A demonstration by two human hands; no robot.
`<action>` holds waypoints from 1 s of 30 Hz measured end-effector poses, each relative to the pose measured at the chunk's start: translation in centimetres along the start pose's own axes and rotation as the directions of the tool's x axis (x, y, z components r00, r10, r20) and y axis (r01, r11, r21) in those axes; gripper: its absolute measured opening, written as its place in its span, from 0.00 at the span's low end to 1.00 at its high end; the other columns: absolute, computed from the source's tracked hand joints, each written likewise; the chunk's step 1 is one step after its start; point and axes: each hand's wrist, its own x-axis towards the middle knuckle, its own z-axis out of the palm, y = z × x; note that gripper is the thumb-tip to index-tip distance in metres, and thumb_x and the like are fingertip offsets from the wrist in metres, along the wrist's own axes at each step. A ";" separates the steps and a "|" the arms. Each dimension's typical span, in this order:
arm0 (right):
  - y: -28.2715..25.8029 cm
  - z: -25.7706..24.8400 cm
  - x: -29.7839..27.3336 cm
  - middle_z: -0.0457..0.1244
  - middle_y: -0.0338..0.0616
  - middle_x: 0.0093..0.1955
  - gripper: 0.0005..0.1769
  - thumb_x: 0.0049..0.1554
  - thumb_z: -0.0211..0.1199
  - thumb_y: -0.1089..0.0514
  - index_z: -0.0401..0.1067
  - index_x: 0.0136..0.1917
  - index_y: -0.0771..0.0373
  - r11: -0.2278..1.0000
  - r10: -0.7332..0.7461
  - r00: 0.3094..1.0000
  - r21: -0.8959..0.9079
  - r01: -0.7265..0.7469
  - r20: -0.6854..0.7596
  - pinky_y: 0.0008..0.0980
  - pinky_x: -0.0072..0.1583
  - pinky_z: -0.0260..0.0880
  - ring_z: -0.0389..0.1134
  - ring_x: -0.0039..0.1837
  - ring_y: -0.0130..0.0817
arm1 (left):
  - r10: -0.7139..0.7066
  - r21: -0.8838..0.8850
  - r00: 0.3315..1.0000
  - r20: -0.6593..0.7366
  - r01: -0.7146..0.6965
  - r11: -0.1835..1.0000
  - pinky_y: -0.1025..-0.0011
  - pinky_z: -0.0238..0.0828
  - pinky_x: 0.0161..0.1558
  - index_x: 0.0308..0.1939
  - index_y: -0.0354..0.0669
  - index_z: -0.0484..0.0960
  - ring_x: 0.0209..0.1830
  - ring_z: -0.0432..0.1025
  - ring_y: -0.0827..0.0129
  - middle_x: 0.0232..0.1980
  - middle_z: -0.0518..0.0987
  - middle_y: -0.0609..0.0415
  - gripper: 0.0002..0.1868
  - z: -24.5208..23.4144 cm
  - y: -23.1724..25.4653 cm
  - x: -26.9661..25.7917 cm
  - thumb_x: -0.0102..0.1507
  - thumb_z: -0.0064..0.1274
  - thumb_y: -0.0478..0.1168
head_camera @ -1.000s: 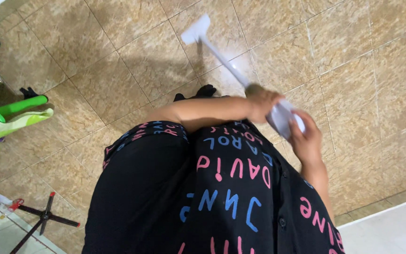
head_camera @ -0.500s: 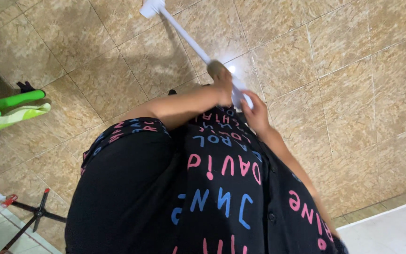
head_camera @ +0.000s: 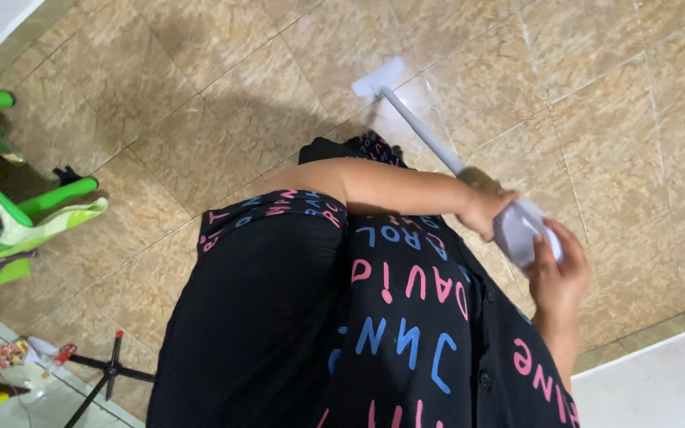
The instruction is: Vacuuming a tiled floor using a cordless handheld vacuum cleaner with an extension wand.
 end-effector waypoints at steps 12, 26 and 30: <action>10.5 14.3 12.3 0.67 0.52 0.64 0.16 0.65 0.61 0.62 0.71 0.66 0.64 0.874 -0.391 0.915 0.272 0.403 -0.100 0.37 0.69 0.66 0.68 0.67 0.40 | -0.305 -0.234 0.866 -0.397 0.226 0.946 0.60 0.45 0.79 0.79 0.32 0.36 0.81 0.48 0.46 0.79 0.47 0.29 0.65 -0.5 -11.2 0.5 0.56 0.68 0.53; 4.0 9.0 7.2 0.67 0.40 0.54 0.16 0.64 0.61 0.58 0.72 0.65 0.59 0.945 -0.049 0.993 0.327 0.011 0.107 0.23 0.35 0.65 0.63 0.37 0.23 | -0.112 -0.364 0.990 0.088 0.137 0.921 0.56 0.70 0.62 0.82 0.54 0.21 0.62 0.73 0.44 0.65 0.72 0.27 0.69 -4.0 -7.0 -9.3 0.54 0.62 0.43; 2.5 14.5 2.2 0.67 0.42 0.51 0.17 0.64 0.61 0.59 0.72 0.66 0.61 0.889 0.067 0.998 0.453 -0.065 0.013 0.25 0.37 0.62 0.61 0.38 0.26 | 0.343 -0.340 0.936 0.083 -0.297 0.892 0.59 0.66 0.64 0.83 0.57 0.35 0.69 0.68 0.46 0.72 0.69 0.31 0.65 -2.9 -13.7 -10.7 0.55 0.69 0.44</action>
